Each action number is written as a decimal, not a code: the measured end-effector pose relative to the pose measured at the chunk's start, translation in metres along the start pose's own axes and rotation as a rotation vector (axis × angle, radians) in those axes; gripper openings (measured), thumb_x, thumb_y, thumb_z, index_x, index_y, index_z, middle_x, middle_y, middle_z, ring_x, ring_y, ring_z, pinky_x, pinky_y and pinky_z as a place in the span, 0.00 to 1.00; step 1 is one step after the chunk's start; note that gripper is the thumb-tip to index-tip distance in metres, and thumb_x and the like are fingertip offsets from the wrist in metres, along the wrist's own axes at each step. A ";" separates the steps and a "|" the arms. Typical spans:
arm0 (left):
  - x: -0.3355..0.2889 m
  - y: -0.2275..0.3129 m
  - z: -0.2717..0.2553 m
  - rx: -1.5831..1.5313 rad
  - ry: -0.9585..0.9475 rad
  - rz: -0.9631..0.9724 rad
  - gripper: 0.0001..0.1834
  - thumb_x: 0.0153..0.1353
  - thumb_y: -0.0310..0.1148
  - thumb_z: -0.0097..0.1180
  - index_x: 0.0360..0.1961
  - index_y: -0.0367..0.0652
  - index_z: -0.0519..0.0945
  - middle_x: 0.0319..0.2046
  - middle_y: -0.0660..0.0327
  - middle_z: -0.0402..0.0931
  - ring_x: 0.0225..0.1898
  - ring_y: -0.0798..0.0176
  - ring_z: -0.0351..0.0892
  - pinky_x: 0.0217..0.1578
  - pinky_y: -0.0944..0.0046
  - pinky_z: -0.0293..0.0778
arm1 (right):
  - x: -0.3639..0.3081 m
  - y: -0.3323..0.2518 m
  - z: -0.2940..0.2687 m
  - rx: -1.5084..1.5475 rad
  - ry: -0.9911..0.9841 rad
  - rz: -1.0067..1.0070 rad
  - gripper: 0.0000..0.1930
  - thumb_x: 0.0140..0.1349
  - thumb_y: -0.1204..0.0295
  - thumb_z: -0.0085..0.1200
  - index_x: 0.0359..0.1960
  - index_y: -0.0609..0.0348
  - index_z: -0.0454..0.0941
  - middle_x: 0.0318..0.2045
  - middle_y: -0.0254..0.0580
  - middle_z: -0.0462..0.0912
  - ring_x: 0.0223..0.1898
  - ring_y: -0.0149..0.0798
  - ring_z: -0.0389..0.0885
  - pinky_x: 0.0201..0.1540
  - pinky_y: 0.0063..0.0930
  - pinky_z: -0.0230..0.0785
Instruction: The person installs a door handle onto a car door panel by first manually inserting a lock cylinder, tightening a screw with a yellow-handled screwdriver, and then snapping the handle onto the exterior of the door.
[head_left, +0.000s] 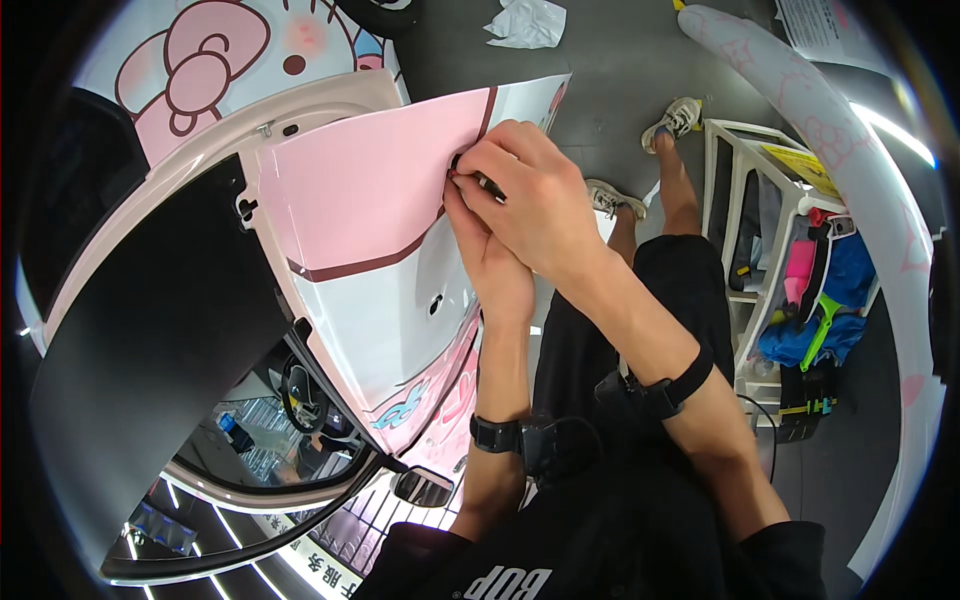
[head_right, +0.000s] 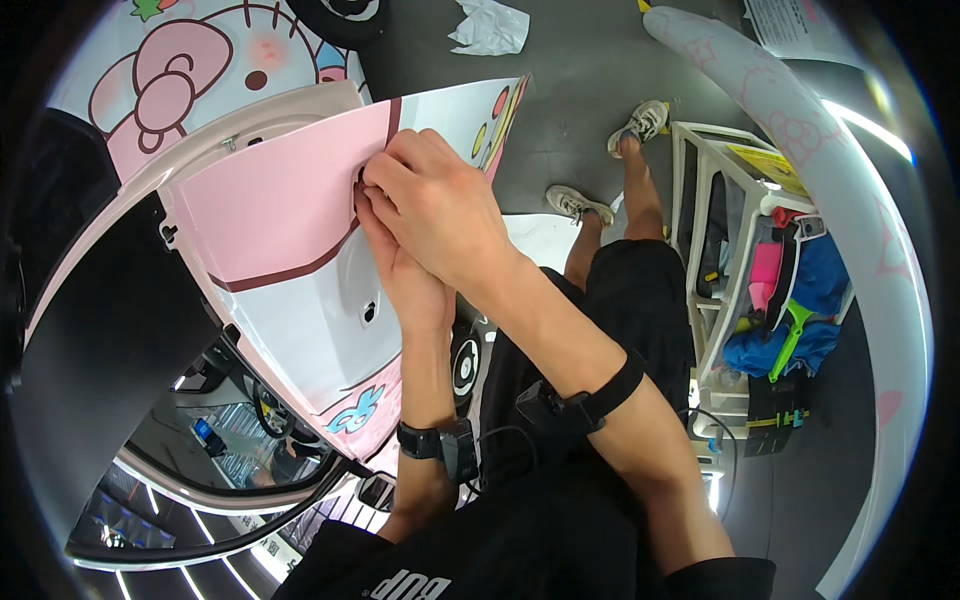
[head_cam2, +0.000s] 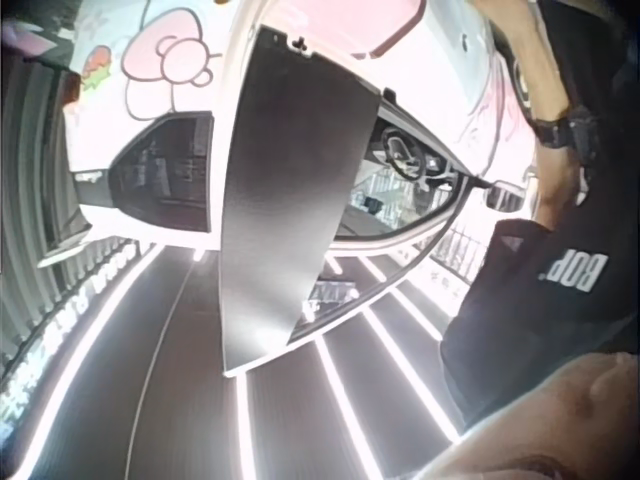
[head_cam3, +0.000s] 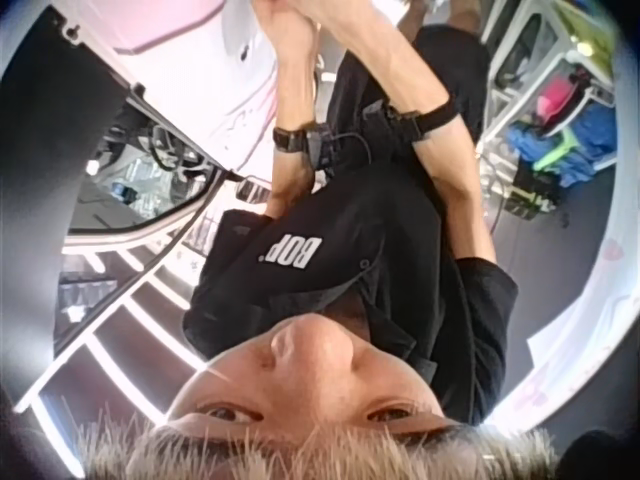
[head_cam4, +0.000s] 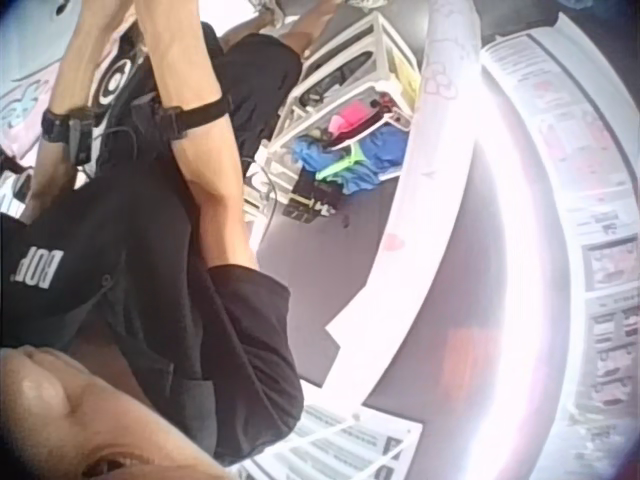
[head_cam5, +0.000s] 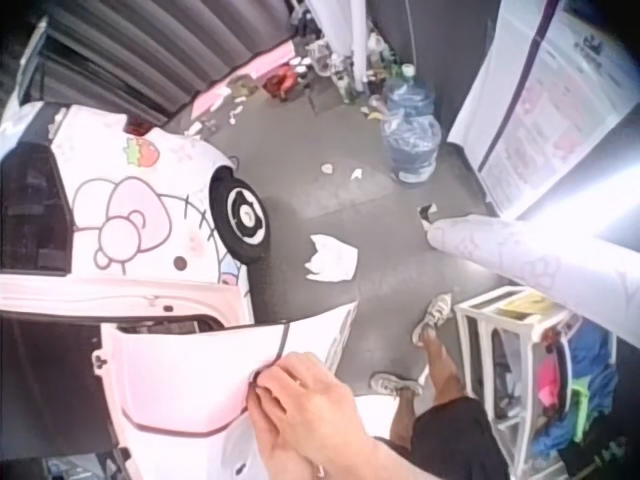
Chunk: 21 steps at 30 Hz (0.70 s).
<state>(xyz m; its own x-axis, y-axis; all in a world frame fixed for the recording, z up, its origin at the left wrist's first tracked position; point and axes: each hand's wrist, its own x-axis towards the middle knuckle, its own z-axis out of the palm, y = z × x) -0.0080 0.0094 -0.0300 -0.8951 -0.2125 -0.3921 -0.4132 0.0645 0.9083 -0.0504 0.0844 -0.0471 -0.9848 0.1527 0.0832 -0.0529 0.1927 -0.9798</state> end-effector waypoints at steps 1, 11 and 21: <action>0.000 0.001 0.000 -0.036 0.007 -0.016 0.31 0.74 0.29 0.47 0.75 0.48 0.52 0.65 0.59 0.63 0.64 0.63 0.68 0.61 0.63 0.69 | 0.000 -0.001 0.000 0.025 -0.007 0.038 0.06 0.54 0.77 0.65 0.33 0.59 0.82 0.34 0.38 0.82 0.37 0.43 0.82 0.39 0.35 0.78; -0.002 0.007 0.013 -0.282 0.111 -0.100 0.30 0.73 0.28 0.45 0.74 0.42 0.53 0.64 0.55 0.65 0.61 0.61 0.71 0.61 0.63 0.69 | 0.001 -0.007 -0.007 0.139 -0.069 0.215 0.10 0.55 0.75 0.64 0.40 0.59 0.85 0.38 0.42 0.84 0.37 0.45 0.84 0.40 0.35 0.79; 0.000 0.010 0.030 -0.389 0.157 0.026 0.31 0.75 0.42 0.36 0.75 0.42 0.50 0.61 0.53 0.67 0.51 0.57 0.74 0.53 0.57 0.71 | 0.004 -0.001 -0.029 0.433 -0.185 0.366 0.13 0.58 0.75 0.62 0.46 0.59 0.84 0.43 0.41 0.87 0.43 0.40 0.86 0.42 0.29 0.80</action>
<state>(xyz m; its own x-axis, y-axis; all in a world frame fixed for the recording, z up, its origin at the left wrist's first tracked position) -0.0169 0.0387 -0.0256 -0.8556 -0.3639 -0.3682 -0.2694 -0.2943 0.9169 -0.0496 0.1128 -0.0408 -0.9620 -0.0445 -0.2693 0.2715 -0.2591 -0.9269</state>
